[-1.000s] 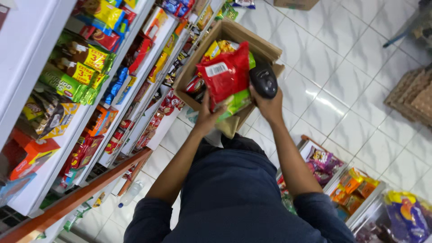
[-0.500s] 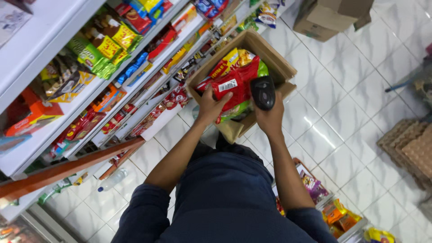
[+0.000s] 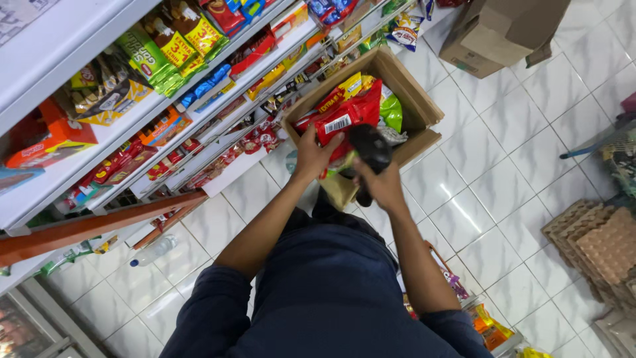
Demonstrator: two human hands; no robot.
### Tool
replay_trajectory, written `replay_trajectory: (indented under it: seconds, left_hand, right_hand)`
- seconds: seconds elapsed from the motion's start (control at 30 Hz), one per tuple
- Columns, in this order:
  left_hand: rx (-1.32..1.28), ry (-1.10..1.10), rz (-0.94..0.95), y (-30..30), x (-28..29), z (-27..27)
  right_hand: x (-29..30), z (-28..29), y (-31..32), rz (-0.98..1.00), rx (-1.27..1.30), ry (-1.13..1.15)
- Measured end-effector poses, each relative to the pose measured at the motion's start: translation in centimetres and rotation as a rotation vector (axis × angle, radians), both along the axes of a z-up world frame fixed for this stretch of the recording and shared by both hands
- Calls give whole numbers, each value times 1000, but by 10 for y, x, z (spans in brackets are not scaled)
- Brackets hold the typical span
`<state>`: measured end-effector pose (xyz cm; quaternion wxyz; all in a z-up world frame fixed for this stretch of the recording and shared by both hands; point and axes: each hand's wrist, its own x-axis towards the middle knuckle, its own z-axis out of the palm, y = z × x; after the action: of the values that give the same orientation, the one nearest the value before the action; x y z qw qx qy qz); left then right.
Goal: The person scans barcodes on snack packages and small stick items using a handheld scanner, then places them into a cardboard box and onto store shelves.
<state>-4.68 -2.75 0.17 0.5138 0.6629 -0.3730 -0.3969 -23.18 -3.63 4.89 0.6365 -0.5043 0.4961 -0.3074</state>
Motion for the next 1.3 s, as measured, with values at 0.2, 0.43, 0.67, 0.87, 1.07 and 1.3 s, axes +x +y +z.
replay_trajectory:
  seconds: [0.2, 0.43, 0.67, 0.87, 1.07, 1.3]
  left_hand:
    - [-540, -206, -216, 18, 33, 46]
    - [-894, -1008, -529, 50, 100, 123]
    - [-658, -30, -259, 76, 142, 103]
    - [-484, 376, -423, 89, 178, 111]
    - [-587, 270, -360, 119, 200, 241]
    - [-740, 91, 22, 157, 251, 366]
  right_hand:
    - [-25, -12, -32, -247, 339, -368]
    - [-17, 3, -46, -137, 411, -540]
    - [31, 36, 5, -45, -35, -480]
    - [66, 69, 27, -15, -396, -410]
    - [114, 136, 39, -91, -607, -227]
    - [218, 308, 59, 49, -1212, -320]
